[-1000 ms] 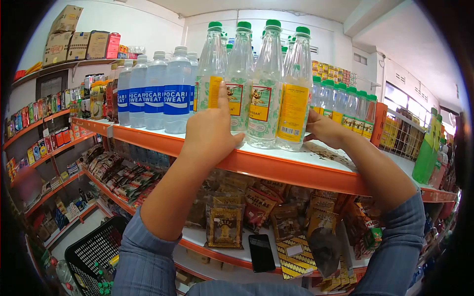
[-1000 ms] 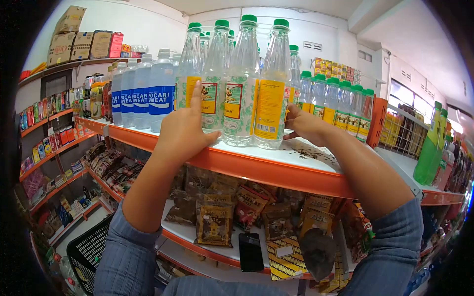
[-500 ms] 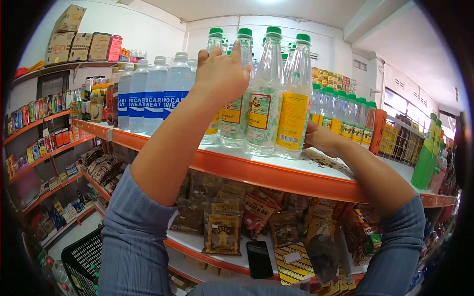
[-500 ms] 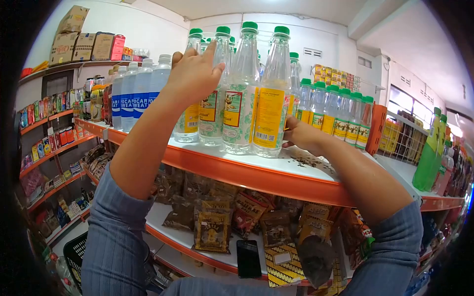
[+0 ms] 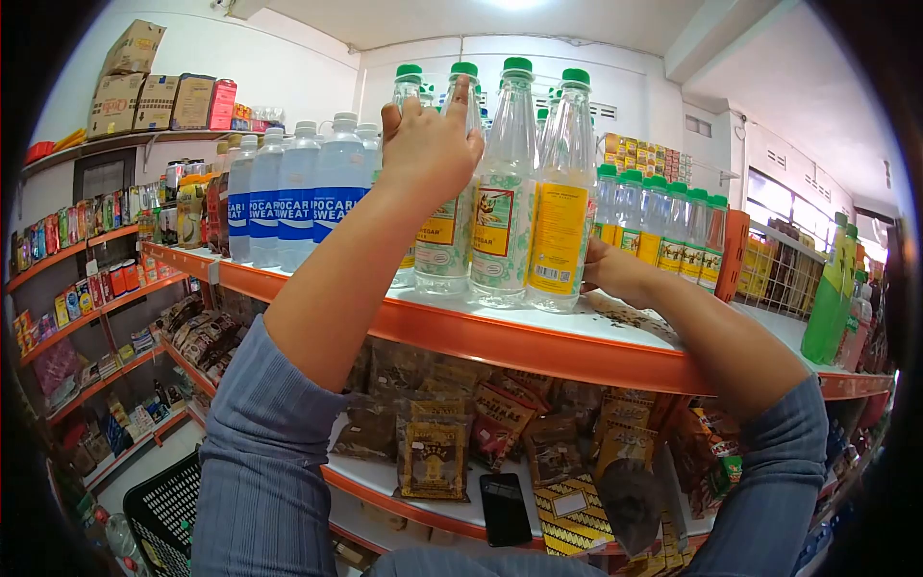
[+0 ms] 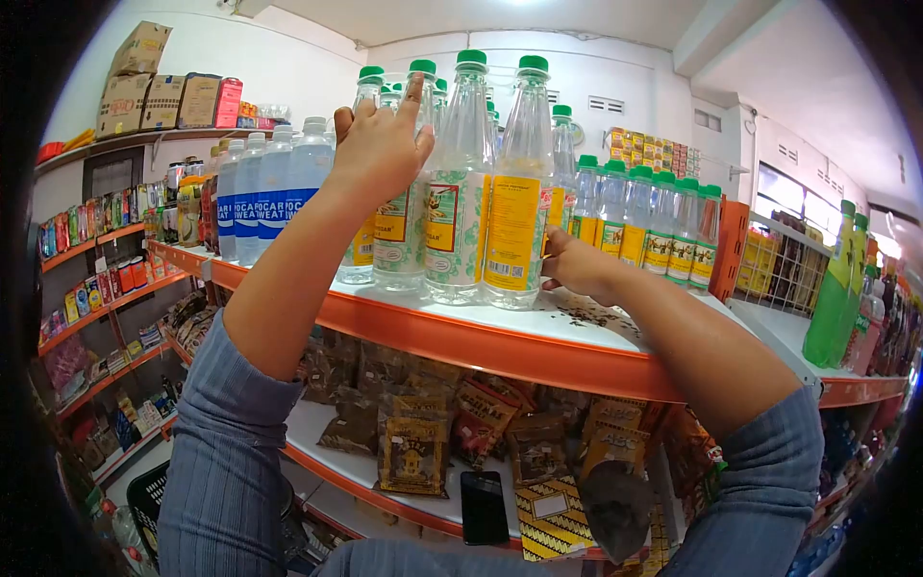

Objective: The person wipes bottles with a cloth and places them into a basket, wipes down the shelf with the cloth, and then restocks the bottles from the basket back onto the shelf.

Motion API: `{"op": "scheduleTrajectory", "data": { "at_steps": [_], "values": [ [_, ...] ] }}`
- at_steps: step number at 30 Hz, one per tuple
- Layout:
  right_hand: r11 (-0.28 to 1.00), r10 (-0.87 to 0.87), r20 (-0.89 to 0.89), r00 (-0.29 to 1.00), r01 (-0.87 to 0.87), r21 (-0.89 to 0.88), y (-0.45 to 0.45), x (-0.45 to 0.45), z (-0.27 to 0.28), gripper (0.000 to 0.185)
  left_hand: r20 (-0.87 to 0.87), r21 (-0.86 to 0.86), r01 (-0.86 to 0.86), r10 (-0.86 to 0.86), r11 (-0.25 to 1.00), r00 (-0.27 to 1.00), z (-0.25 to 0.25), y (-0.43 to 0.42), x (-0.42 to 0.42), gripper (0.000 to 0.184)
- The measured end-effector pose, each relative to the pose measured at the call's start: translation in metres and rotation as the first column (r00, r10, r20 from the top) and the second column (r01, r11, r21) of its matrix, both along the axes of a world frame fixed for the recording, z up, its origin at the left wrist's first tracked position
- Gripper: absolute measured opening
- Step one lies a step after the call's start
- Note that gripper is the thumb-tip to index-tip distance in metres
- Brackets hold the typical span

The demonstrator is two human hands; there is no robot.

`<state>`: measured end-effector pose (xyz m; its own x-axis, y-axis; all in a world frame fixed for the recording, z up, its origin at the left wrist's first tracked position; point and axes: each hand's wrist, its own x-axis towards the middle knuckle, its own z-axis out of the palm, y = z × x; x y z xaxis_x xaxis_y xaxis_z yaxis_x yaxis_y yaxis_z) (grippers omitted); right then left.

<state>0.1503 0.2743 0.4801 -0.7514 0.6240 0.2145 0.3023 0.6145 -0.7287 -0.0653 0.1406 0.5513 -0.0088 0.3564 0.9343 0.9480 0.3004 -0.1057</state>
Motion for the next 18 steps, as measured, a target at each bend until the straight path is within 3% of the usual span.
{"op": "scheduleTrajectory", "data": {
  "at_steps": [5, 7, 14, 18],
  "values": [
    [0.996, -0.085, -0.022, 0.996, 0.085, 0.01, -0.008, -0.001, 0.0, 0.043, -0.021, 0.091, 0.03, -0.029, 0.995, 0.999, -0.009, 0.009, -0.006, 0.061],
    [0.995, -0.098, -0.008, 0.995, 0.099, 0.025, -0.011, -0.001, 0.002, 0.044, -0.05, 0.212, -0.037, 0.049, 0.977, 0.998, -0.011, 0.01, -0.007, 0.059],
    [0.995, -0.088, 0.03, 0.996, 0.086, 0.042, -0.01, -0.003, 0.001, 0.047, -0.077, 0.181, -0.059, 0.074, 0.982, 0.994, -0.019, 0.01, -0.01, 0.057],
    [0.999, -0.038, 0.027, 0.999, 0.038, -0.015, 0.006, -0.002, 0.0, 0.049, -0.094, 0.259, 0.13, -0.109, 0.957, 0.99, -0.052, 0.008, -0.011, 0.064]
  ]
}}
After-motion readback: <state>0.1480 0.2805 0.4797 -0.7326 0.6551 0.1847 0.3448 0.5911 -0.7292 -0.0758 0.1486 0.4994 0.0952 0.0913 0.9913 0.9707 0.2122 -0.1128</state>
